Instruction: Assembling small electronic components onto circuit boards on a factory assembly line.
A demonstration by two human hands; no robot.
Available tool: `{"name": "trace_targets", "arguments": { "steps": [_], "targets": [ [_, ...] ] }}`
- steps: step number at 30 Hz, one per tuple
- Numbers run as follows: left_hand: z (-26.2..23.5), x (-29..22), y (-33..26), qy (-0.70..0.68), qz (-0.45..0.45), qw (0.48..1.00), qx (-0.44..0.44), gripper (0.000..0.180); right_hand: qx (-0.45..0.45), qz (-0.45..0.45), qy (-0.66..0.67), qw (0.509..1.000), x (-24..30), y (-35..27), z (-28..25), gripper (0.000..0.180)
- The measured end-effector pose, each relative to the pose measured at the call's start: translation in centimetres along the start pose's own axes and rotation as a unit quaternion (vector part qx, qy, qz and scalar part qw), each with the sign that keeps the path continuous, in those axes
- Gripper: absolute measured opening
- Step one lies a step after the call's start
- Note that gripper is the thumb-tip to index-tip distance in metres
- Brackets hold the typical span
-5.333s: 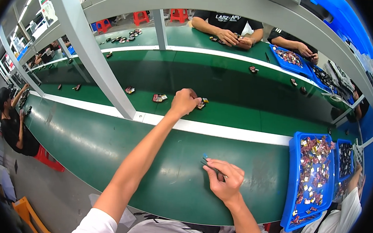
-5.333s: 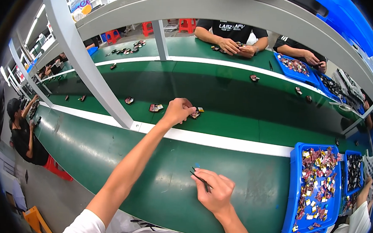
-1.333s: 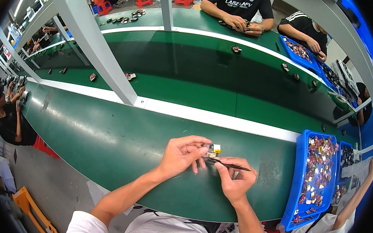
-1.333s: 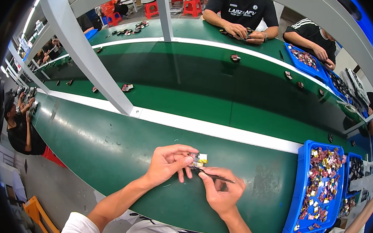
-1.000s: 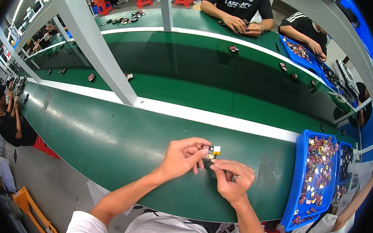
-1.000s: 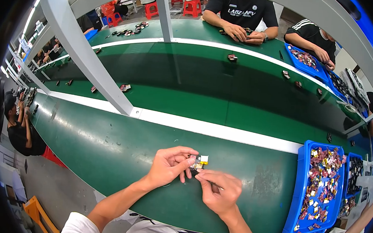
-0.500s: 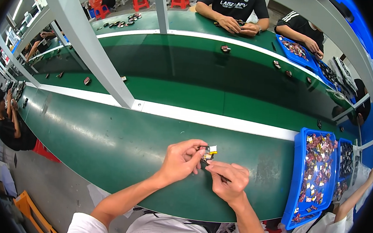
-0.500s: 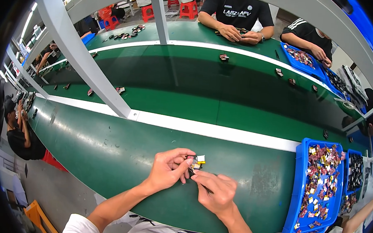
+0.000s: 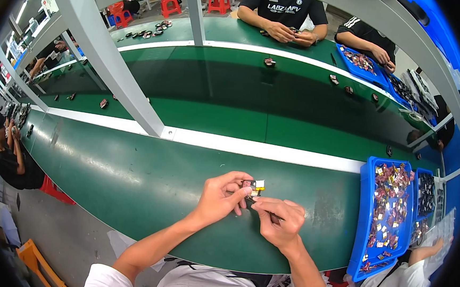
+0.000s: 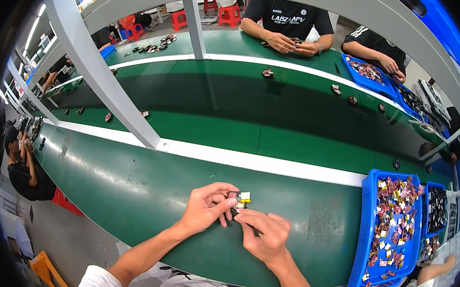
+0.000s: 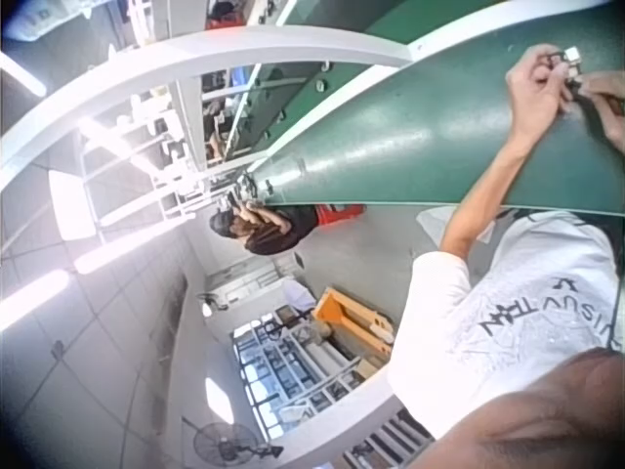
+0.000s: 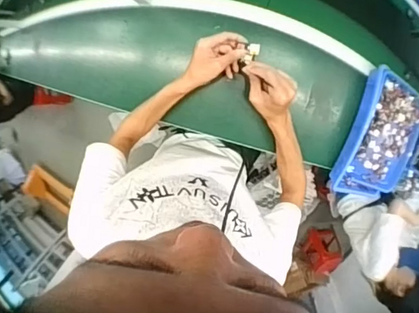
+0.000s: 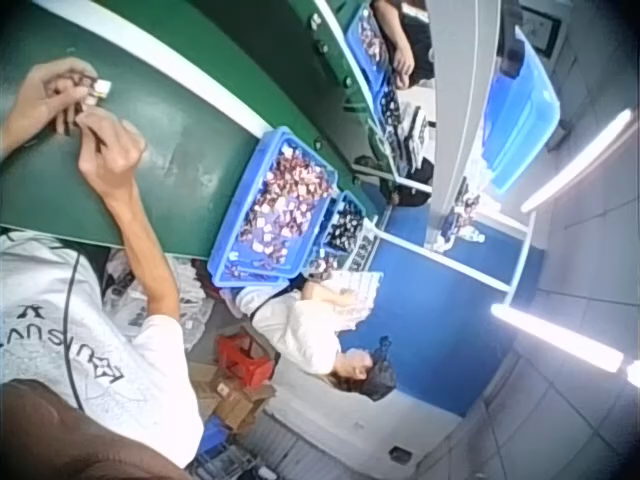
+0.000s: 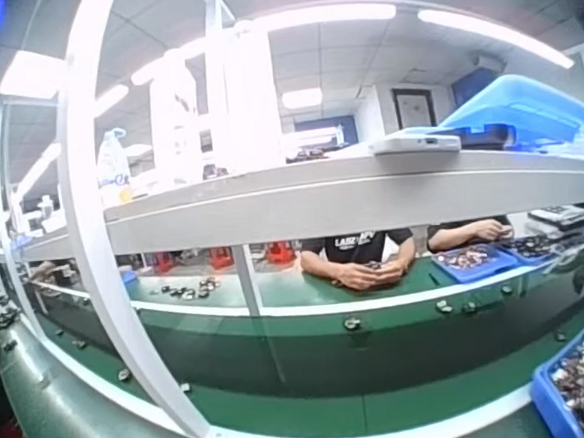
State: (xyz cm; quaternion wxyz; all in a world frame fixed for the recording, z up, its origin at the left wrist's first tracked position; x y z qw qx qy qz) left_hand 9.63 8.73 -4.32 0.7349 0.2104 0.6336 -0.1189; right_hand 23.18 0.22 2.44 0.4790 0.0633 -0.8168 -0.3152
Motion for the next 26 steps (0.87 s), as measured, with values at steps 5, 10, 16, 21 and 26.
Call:
{"name": "trace_targets", "arguments": {
  "steps": [5, 10, 16, 21, 26],
  "targets": [
    [-0.1, -0.5, -0.2, 0.052, 0.009, 0.998, -0.028, 0.024, 0.001, -0.018, -0.018, 1.000, 0.5, 0.0, 0.2, 0.016],
    [-0.3, -0.4, -0.4, 0.073, 0.012, 0.996, -0.045, 0.021, 0.000, -0.028, -0.030, 0.999, 0.7, -0.3, 0.3, 0.016],
    [-0.1, -0.2, -0.3, 0.086, 0.018, 0.995, -0.038, 0.019, 0.006, 0.008, -0.017, 1.000, 0.0, -0.4, 0.5, 0.019],
    [-0.9, -0.1, -0.2, 0.040, 0.000, 0.998, -0.057, 0.015, 0.000, -0.003, 0.016, 1.000, 0.1, -0.4, 0.7, 0.019],
    [-0.9, 0.4, 0.7, 0.029, -0.029, 0.999, -0.033, 0.015, 0.011, 0.016, 0.029, 0.999, -0.8, -0.3, 0.4, 0.020]
  ]
}}
Point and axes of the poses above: each hand's wrist, its own y-axis towards the middle knuckle, its own z-axis out of the palm, x = y × z, the point moved 10 cm from there along y, towards the middle knuckle, and after that the axes turned 13 degrees about z, right-handed, at the moved point
